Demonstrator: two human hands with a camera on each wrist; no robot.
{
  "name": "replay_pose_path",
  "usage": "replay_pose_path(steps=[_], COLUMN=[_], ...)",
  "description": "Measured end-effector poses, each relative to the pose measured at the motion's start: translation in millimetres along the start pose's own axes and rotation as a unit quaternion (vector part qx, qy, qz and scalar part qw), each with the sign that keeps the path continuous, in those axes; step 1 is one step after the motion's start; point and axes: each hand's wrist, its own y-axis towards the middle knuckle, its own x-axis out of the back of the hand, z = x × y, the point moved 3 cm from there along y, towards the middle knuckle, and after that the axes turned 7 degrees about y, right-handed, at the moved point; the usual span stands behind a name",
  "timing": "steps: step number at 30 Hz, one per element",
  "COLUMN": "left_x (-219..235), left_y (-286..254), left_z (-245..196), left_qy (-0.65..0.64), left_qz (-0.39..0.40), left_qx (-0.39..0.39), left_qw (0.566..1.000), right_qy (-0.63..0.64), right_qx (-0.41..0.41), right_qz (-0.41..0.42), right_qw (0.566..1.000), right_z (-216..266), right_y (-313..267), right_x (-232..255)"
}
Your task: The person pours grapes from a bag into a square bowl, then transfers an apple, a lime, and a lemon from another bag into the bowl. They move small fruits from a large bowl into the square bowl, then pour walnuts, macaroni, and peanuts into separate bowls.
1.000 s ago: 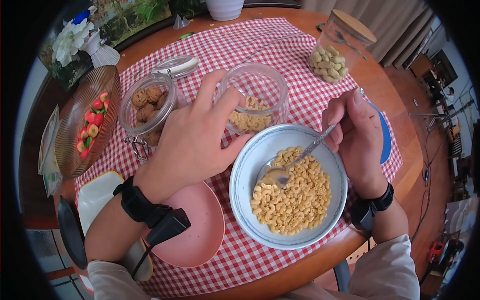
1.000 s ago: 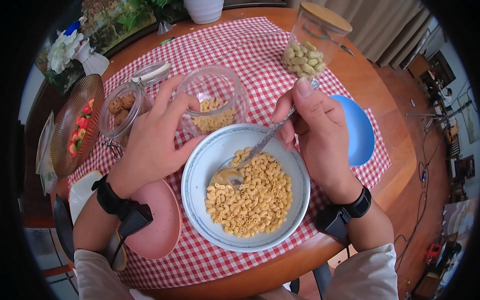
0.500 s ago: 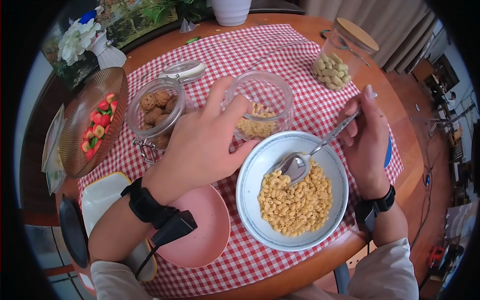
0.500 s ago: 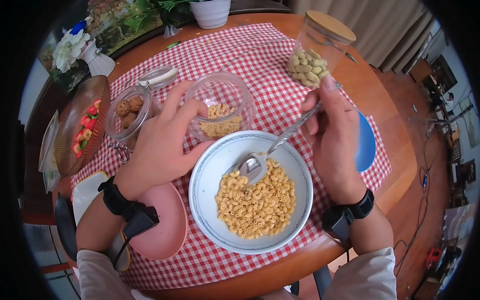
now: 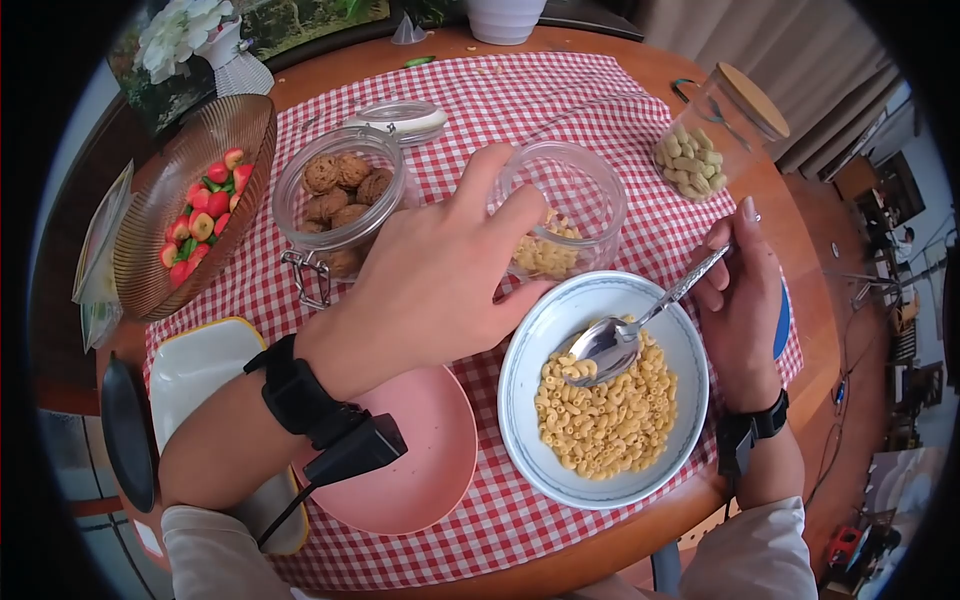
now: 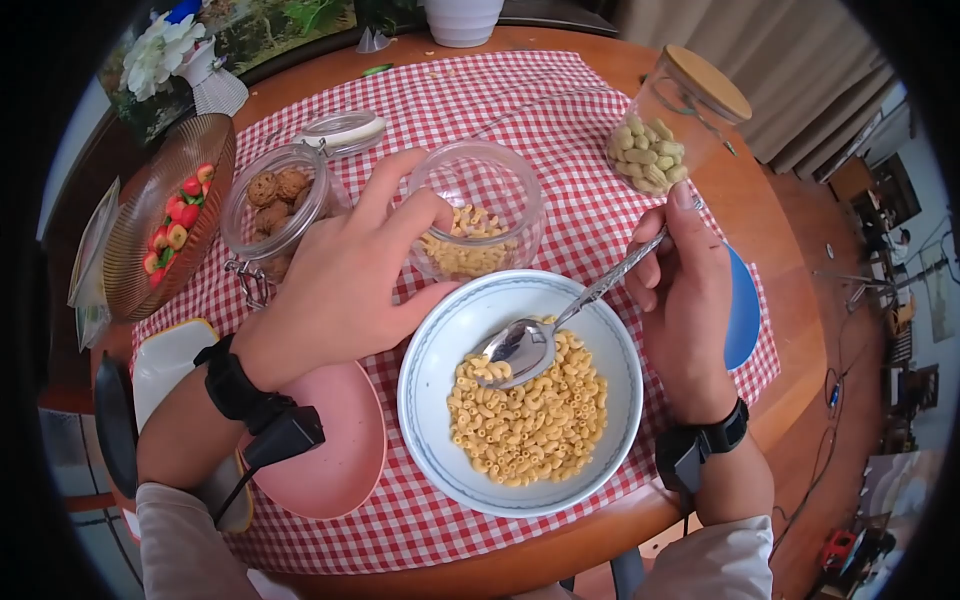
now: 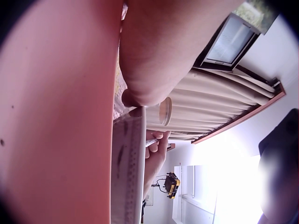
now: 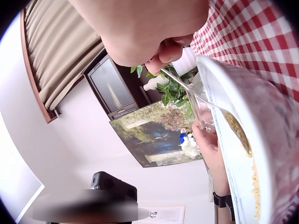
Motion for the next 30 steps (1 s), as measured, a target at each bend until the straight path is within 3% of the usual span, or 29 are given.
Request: replay_pose_path(steps=[8, 10, 13, 19, 22, 30], left_x=[0.2, 0.1, 0.1, -0.2, -2.1, -0.1], left_y=[0.4, 0.0, 0.1, 1.2, 1.3, 1.8], left_z=[-1.0, -0.3, 0.0, -0.4, 0.6, -0.1], left_qy=[-0.008, -0.008, -0.008, -0.010, -0.001, -0.017], left_qz=[-0.017, -0.015, -0.019, -0.013, -0.017, -0.005], left_qx=[-0.007, 0.000, -0.008, -0.006, -0.009, 0.005], left_qw=[1.000, 1.000, 1.000, 1.000, 1.000, 1.000], right_qy=[-0.007, -0.030, 0.015, 0.042, 0.011, -0.019], right_qx=[-0.006, 0.026, 0.041, 0.024, -0.009, 0.011], right_qz=[0.040, 0.049, 0.107, 0.124, 0.104, 0.027], right_qw=[0.999, 0.998, 0.993, 0.991, 0.995, 0.999], right_z=[1.2, 1.9, 2.2, 2.7, 3.6, -1.1], right_y=[-1.3, -3.2, -2.7, -7.5, -7.6, -5.3], right_x=[2.1, 0.1, 1.0, -0.7, -1.2, -4.0])
